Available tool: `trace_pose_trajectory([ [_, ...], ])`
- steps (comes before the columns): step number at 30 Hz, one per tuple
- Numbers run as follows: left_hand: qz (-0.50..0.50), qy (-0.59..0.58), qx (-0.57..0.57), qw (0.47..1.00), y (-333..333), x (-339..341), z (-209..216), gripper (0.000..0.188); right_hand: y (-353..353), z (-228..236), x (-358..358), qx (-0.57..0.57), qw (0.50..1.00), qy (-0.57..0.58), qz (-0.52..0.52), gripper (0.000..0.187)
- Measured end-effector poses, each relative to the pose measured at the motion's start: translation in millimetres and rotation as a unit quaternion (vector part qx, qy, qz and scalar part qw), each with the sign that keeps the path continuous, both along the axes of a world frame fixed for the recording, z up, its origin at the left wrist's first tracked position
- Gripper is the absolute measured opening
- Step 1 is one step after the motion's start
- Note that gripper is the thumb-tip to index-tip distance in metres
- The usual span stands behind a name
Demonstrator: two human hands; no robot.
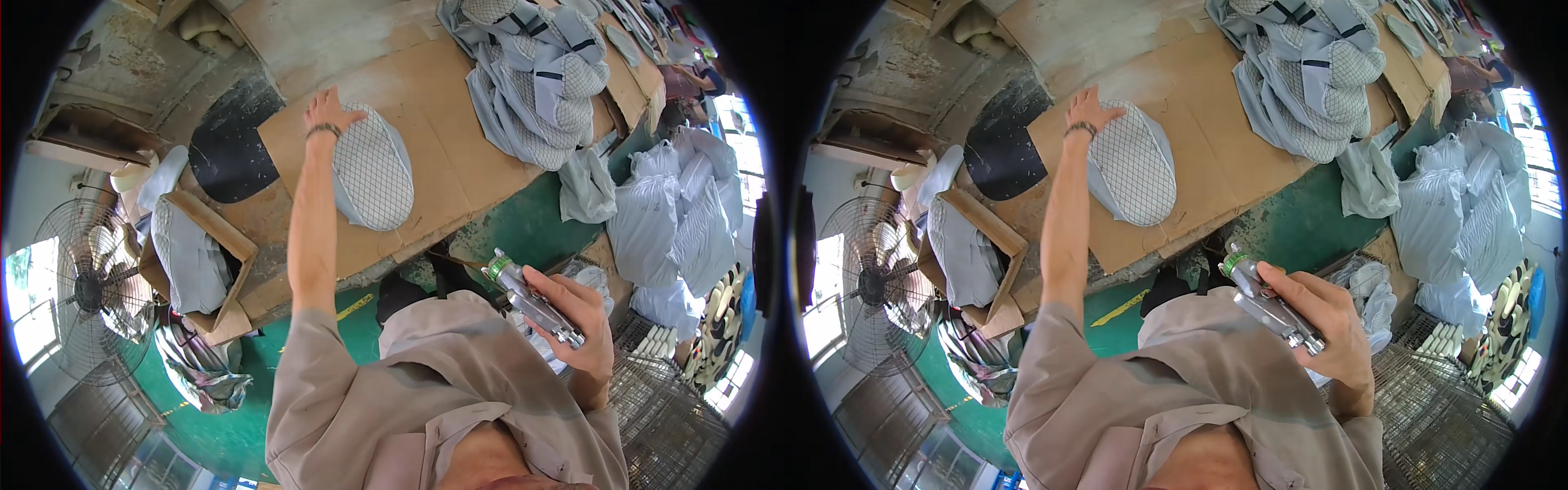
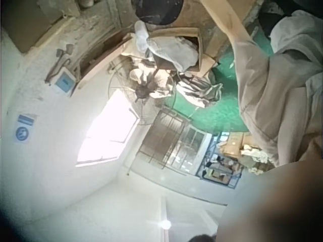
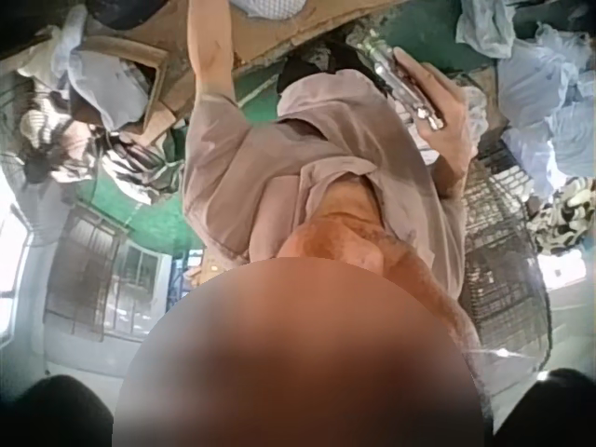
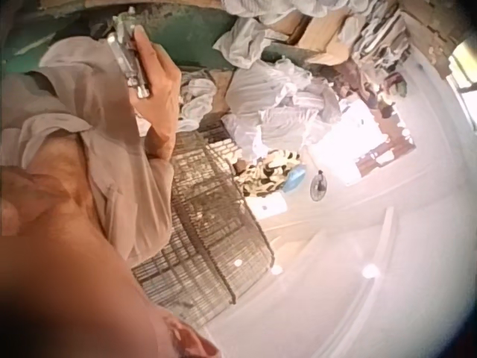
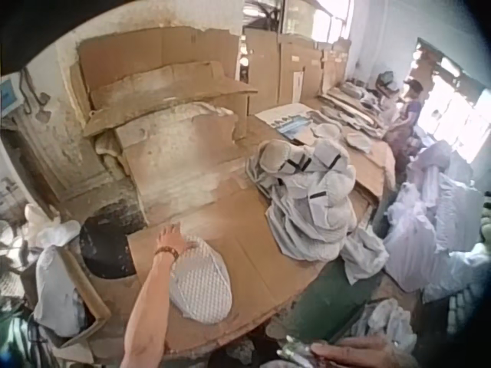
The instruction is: Spraying adhesive on shoe components and organizing them on a workbench in a factory setting.
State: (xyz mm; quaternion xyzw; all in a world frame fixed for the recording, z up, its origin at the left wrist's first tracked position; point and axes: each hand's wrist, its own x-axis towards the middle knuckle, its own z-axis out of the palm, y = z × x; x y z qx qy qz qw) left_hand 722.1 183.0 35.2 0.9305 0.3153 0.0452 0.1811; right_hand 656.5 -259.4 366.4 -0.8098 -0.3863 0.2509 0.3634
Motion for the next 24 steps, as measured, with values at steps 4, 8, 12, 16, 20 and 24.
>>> trace_pose_trajectory([
  [4, -0.034, 0.127, -0.143, 0.981, 33, 19, -47, 0.089, -4, -9, 5, -0.017, 1.0, 0.023, 0.007, 0.078],
  [8, -0.095, -0.045, -0.052, 0.993, -15, 5, -40, 0.062, -11, -16, 13, -0.035, 0.999, 0.018, -0.034, 0.078],
  [12, -0.132, -0.167, 0.122, 0.969, -14, -27, -74, 0.05, -12, -18, 18, -0.029, 0.999, 0.006, -0.038, 0.078],
  [16, -0.078, -0.156, 0.038, 0.984, -11, -24, -65, 0.058, -21, -18, 24, -0.021, 0.998, 0.031, -0.044, 0.076],
  [20, -0.014, -0.24, 0.151, 0.959, -63, -28, -44, 0.075, -24, -28, 27, -0.01, 0.998, 0.01, -0.059, 0.076],
  [24, -0.019, -0.092, 0.159, 0.983, -128, -65, -60, 0.082, -19, -30, 38, -0.012, 0.999, 0.039, -0.031, 0.076],
])
